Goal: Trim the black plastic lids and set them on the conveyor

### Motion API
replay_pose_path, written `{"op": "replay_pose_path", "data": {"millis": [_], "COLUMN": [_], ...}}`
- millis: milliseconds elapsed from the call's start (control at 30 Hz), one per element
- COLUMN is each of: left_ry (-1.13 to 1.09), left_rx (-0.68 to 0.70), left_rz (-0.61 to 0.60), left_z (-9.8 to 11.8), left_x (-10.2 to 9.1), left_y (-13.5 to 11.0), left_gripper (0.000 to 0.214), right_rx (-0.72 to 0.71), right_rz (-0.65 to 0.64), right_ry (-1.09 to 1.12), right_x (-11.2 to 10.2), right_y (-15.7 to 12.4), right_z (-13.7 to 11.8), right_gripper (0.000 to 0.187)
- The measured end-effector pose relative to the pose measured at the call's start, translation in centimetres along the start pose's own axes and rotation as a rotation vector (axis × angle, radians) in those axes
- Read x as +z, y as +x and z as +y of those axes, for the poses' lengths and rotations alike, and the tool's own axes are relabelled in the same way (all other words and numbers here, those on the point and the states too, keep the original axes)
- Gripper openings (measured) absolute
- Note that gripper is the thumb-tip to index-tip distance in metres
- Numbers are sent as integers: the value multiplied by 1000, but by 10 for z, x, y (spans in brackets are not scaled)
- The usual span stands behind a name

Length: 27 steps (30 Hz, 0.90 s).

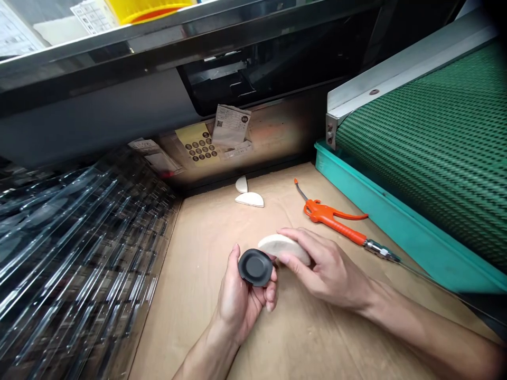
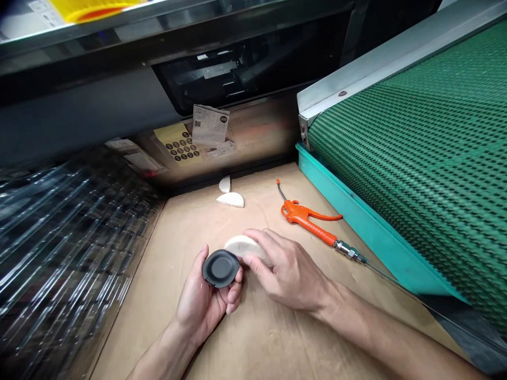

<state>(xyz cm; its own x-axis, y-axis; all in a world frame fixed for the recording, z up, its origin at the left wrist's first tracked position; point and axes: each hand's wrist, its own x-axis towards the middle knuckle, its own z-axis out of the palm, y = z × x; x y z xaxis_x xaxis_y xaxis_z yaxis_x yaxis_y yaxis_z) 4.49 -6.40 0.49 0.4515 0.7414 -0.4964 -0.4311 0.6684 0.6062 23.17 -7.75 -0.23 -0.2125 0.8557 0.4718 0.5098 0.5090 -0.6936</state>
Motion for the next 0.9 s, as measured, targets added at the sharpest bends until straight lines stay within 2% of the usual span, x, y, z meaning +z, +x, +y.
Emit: {"op": "replay_pose_path", "data": {"millis": [100,233,367,500,600,800,900], "left_ry": [52,84,85,111,117,126,137], "left_rx": [15,22,47,40,40,44,59], "left_rz": [14,33,67,59,46,43,52], "left_z": [-3,-5,-7,-9,-10,-8,-8], "left_x": [4,6,6,5,6,8,9], "left_y": [-1,-2,-2,0,-1,-2,-2], "left_gripper": [69,67,62,60,60,62,60], "right_rx": [-76,-90,-165,-162,-183,-213,-182], "right_rz": [-49,-62,-197,-294,-278,-163,-157], "right_ry": [-43,-5,140,64,-9,-241,-224], "right_x": [11,16,2,-14,-15,-9,-14], "right_y": [-4,-5,-2,1,2,2,2], "right_z": [-5,-13,-17,-15,-14,-15,-17], "right_gripper": [37,37,40,39,39,32,31]}}
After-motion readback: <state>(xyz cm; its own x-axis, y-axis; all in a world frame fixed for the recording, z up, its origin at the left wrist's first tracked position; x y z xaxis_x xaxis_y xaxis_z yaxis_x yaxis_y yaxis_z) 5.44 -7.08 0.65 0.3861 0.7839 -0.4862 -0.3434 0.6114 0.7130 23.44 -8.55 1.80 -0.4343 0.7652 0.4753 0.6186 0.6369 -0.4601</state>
